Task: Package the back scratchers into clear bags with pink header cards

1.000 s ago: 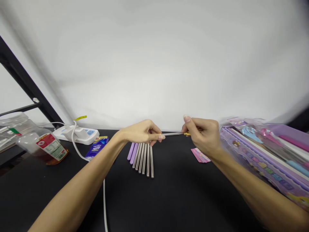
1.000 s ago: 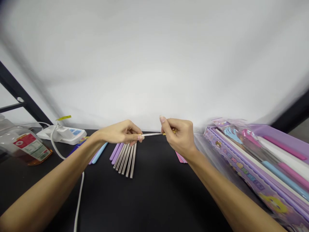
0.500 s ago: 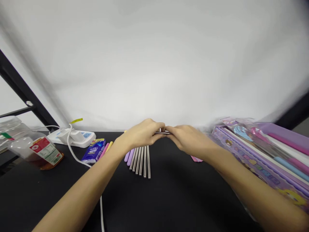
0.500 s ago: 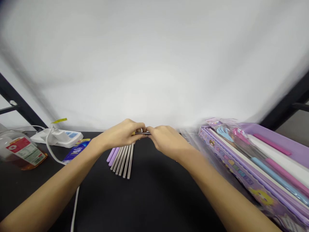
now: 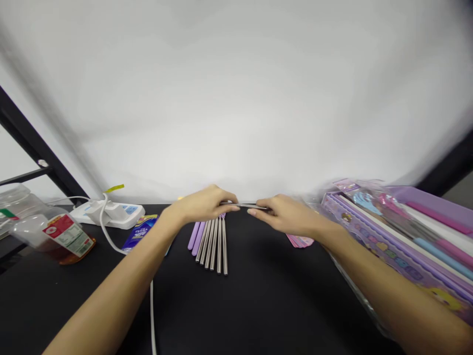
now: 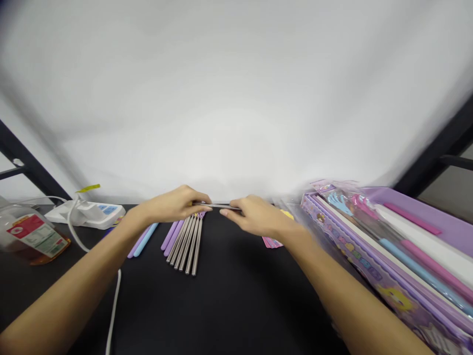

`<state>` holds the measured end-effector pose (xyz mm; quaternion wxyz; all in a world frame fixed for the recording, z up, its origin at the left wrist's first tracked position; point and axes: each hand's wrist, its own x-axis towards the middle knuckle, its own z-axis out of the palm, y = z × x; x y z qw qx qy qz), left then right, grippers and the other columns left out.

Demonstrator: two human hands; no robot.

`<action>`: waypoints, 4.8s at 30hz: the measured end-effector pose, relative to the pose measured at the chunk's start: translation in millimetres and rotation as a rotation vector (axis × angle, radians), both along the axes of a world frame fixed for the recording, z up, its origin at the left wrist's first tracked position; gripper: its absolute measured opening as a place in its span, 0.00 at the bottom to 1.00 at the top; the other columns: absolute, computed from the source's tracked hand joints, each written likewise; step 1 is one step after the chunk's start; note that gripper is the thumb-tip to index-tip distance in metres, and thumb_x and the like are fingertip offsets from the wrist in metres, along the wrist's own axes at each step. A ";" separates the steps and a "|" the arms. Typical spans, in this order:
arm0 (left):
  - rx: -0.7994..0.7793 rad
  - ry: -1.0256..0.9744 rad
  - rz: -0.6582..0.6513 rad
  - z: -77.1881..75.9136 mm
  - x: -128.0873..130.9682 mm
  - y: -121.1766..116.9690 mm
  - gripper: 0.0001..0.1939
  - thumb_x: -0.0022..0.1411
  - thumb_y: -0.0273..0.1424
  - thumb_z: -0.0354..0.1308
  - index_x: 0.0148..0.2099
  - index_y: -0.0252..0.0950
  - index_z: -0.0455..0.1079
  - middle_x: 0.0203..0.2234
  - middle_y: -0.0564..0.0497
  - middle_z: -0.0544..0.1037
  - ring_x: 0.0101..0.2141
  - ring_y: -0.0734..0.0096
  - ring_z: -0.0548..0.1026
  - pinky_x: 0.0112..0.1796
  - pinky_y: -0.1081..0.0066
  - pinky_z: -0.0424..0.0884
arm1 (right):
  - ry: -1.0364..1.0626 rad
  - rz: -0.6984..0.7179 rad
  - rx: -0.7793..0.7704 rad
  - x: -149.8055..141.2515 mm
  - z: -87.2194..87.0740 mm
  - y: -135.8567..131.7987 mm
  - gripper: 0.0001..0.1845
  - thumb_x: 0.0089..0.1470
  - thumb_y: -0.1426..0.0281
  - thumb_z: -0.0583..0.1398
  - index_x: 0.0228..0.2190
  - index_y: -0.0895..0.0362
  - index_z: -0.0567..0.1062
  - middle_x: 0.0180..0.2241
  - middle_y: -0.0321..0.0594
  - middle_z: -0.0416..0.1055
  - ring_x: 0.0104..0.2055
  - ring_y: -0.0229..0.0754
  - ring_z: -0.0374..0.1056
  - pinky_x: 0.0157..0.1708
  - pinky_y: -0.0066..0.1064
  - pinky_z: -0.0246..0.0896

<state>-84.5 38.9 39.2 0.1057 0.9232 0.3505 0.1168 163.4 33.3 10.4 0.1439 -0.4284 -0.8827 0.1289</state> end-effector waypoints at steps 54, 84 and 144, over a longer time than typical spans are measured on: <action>0.719 0.134 0.353 -4.5 -0.6 12.8 0.24 0.69 0.34 0.43 0.23 0.35 0.68 0.16 0.49 0.71 0.19 0.69 0.68 0.25 0.67 0.52 | 0.207 -0.137 0.093 7.0 -10.6 16.4 0.19 0.51 0.59 0.59 0.19 0.55 0.60 0.18 0.29 0.54 0.23 0.34 0.50 0.25 0.28 0.42; 0.773 0.084 0.515 -3.9 -14.6 15.7 0.20 0.66 0.34 0.46 0.26 0.36 0.72 0.18 0.48 0.76 0.21 0.67 0.72 0.25 0.69 0.56 | -0.146 -0.423 0.246 2.2 -19.0 15.7 0.25 0.59 0.56 0.50 0.16 0.55 0.66 0.18 0.42 0.68 0.22 0.41 0.61 0.24 0.32 0.42; 0.604 0.006 0.619 -16.3 11.0 -6.4 0.27 0.73 0.39 0.35 0.32 0.37 0.71 0.16 0.49 0.70 0.19 0.65 0.69 0.24 0.68 0.52 | -0.126 -0.592 0.345 26.9 -9.9 12.9 0.14 0.50 0.65 0.55 0.18 0.54 0.72 0.18 0.43 0.68 0.24 0.44 0.60 0.26 0.35 0.42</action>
